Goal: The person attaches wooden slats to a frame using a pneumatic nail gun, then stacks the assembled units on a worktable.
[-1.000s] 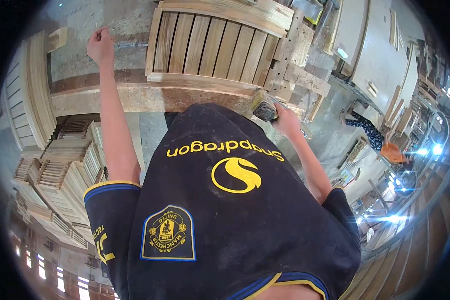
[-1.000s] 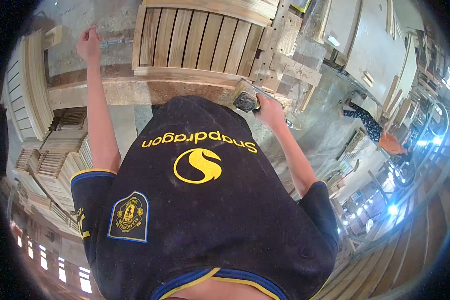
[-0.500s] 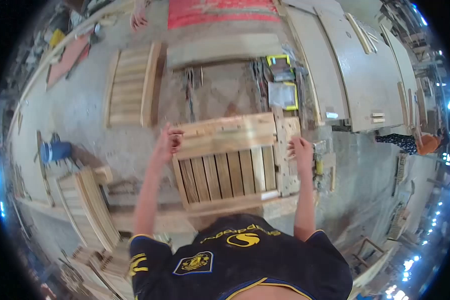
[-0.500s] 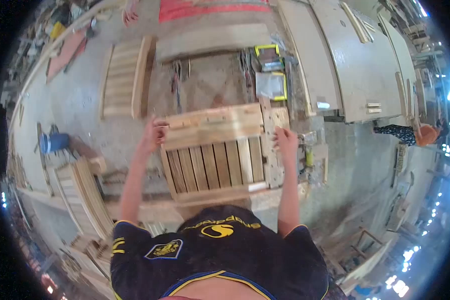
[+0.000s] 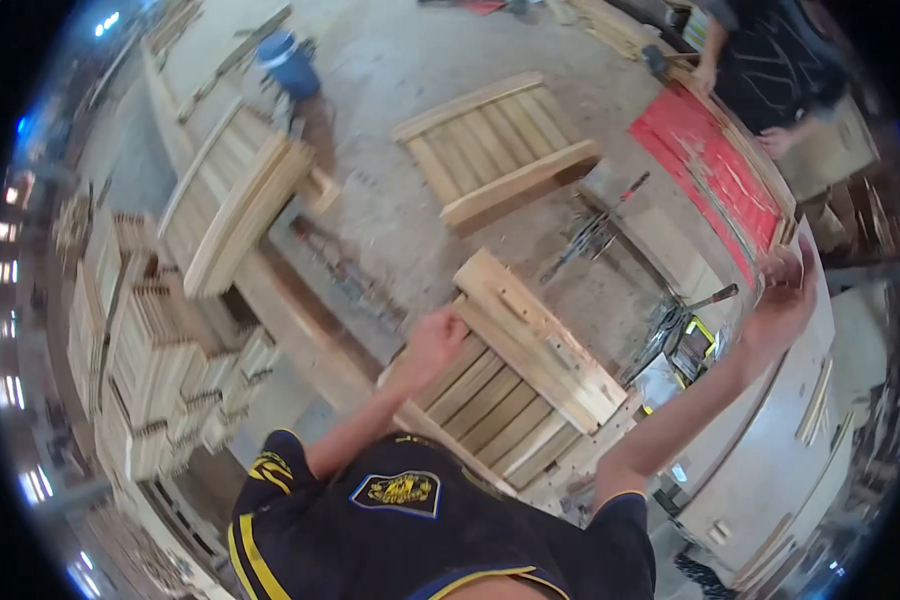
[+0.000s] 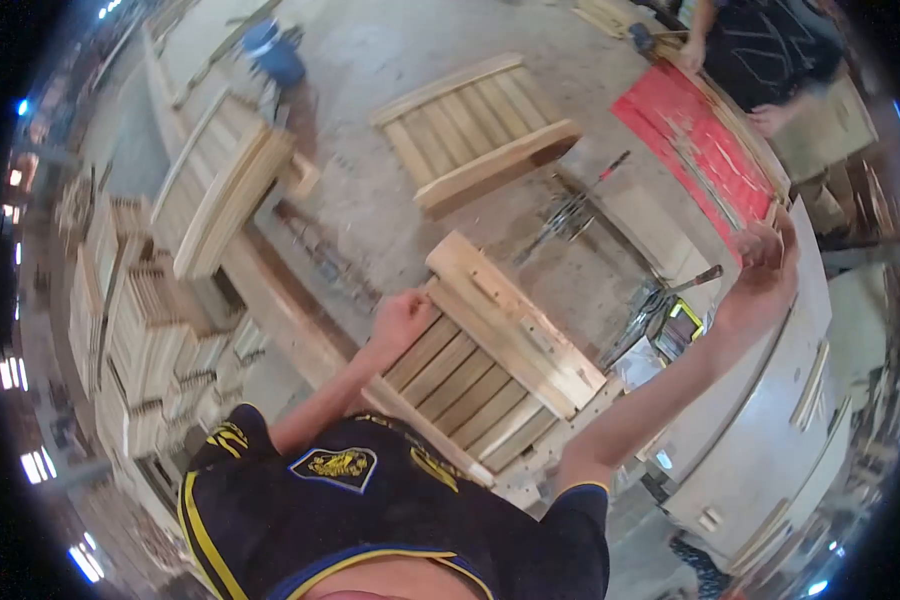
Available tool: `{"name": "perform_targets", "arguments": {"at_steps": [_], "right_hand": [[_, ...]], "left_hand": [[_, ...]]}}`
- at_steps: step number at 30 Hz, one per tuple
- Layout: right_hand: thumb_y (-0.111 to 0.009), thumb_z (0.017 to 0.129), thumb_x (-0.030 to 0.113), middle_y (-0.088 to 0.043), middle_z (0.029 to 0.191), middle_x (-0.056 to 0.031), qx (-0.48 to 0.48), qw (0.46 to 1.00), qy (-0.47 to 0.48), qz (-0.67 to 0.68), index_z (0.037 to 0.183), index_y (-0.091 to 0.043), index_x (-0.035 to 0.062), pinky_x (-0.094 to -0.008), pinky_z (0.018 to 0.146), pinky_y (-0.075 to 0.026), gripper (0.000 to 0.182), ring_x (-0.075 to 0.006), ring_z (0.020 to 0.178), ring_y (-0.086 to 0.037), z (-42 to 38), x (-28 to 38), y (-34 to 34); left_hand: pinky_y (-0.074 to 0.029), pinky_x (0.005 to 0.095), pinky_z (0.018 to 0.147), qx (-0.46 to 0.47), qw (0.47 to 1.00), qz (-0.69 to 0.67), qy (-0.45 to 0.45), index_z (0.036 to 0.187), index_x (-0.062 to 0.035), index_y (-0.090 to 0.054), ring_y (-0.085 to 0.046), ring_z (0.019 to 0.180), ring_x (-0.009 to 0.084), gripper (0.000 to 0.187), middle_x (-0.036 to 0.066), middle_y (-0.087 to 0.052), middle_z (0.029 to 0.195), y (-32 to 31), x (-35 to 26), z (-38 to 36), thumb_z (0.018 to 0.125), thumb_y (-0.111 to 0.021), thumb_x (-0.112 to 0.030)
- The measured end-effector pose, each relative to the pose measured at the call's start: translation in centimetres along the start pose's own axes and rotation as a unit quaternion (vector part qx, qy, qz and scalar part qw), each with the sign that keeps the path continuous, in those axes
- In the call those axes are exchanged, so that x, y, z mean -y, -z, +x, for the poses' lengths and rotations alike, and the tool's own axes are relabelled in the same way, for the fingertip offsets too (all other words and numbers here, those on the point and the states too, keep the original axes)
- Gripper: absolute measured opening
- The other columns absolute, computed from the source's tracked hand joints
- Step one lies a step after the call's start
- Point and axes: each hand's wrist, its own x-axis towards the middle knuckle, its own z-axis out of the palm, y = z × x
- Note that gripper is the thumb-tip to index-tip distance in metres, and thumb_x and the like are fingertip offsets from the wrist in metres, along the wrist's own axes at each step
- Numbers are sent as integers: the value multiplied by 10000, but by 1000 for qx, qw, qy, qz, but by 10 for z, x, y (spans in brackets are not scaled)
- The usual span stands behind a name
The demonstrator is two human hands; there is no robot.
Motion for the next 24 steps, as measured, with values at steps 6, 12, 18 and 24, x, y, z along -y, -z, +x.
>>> {"name": "perform_targets", "arguments": {"at_steps": [6,12,18,24], "right_hand": [[-616,814,375,-667,882,-181,197,817,-113,-531,1022,-638,58,-372,666,-505,380,-301,806,-643,-140,-165,59],[-506,840,546,-235,1444,-275,57,669,-285,-684,1425,-210,33,-541,1043,-250,833,-446,1325,-242,-352,-206,47],[-466,860,519,-162,1500,-193,140,704,-181,-672,1457,-134,90,-529,1085,-164,806,-364,1382,-147,-341,-215,84],[-560,835,401,-526,1252,-212,69,808,-250,-528,1337,-411,40,-448,962,-399,636,-344,1186,-485,-367,-146,90]], "left_hand": [[-354,524,908,-56,984,160,49,1040,-14,-518,-507,1005,390,339,218,-482,1118,-18,108,-95,770,-580,-210],[-269,529,947,-18,963,268,-14,852,-45,-557,-592,853,288,129,124,-593,902,5,118,-80,786,-564,-156],[-263,540,941,-100,939,324,-47,899,-58,-574,-579,913,288,159,118,-592,930,8,119,-84,776,-588,-159],[-456,462,826,27,960,259,-104,1200,-2,-426,-523,1022,362,541,198,-473,1136,-21,93,-106,746,-621,-224]]}}
